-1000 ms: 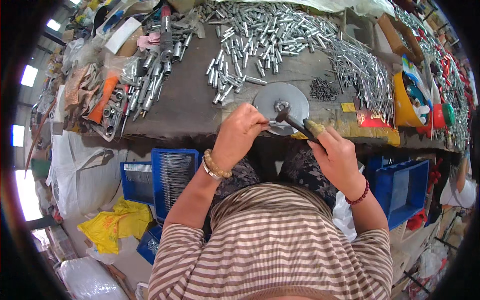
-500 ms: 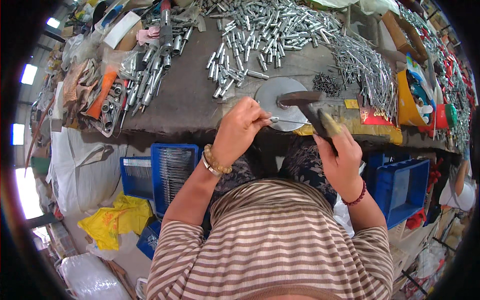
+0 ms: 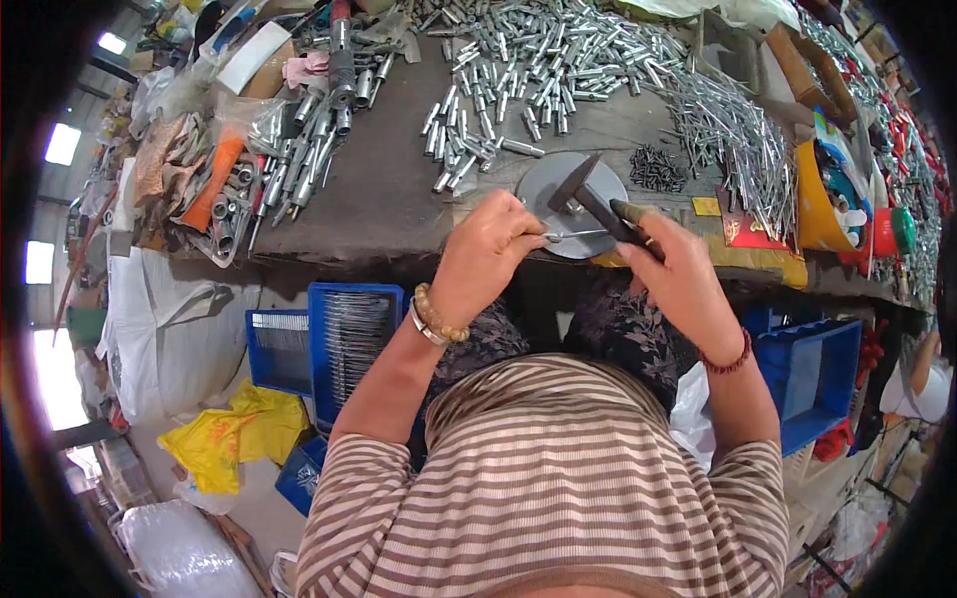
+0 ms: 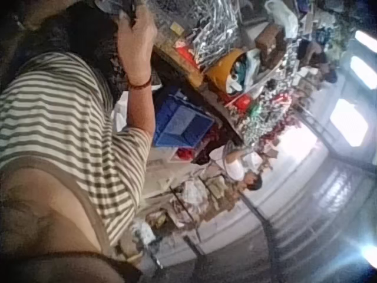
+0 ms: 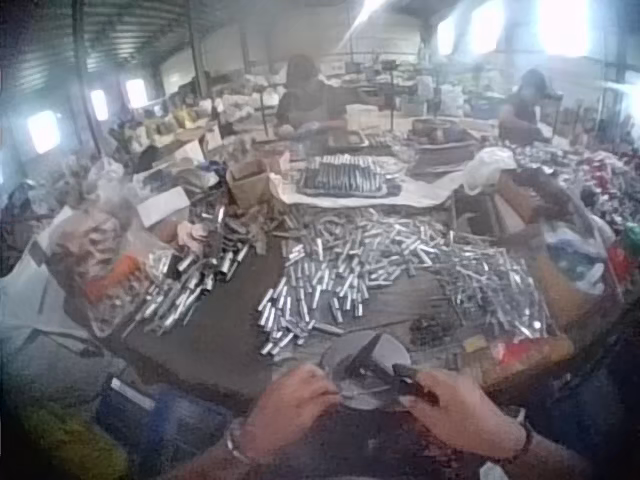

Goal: The person assembles metal parts by inserting rods into metal tubes, tapping them with a small hammer against a metal disc, and placing the assembled pieces into a blue tray.

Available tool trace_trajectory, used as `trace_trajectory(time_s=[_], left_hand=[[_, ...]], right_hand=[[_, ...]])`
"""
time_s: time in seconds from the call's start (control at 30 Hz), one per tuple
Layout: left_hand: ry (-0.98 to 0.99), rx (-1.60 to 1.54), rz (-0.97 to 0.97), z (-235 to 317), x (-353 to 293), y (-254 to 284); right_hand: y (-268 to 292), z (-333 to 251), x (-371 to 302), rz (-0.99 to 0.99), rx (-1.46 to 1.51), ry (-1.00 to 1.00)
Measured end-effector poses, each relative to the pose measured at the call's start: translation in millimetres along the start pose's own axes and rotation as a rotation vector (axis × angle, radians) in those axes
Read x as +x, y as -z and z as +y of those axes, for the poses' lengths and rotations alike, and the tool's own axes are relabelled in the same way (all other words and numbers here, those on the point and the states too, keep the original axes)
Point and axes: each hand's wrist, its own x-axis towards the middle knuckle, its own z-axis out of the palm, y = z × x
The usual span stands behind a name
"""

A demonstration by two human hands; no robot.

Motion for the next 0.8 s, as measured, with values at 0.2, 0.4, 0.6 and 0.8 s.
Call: trace_trajectory(time_s=[0.2, 0.4, 0.6, 0.8], left_hand=[[-0.003, 0.029, 0.026, 0.4, -5.1, -1.0], [0.045, -0.003, 0.038, 0.1, -9.4, -1.0], [0.131, -0.085, 0.302, 9.5, -33.3, -25.7], [0.558, -0.776, 0.148, 20.4, -41.6, -31.6]], right_hand=[[-15.0, -7.3, 5.5, 0.285, -0.627, 0.330], [-36.7, -8.0, -14.8, 0.134, -0.616, 0.213], [-46.8, -6.9, -24.9, -0.159, 0.018, -0.113], [-55.6, -13.7, -30.9, -0.302, 0.450, -0.433]])
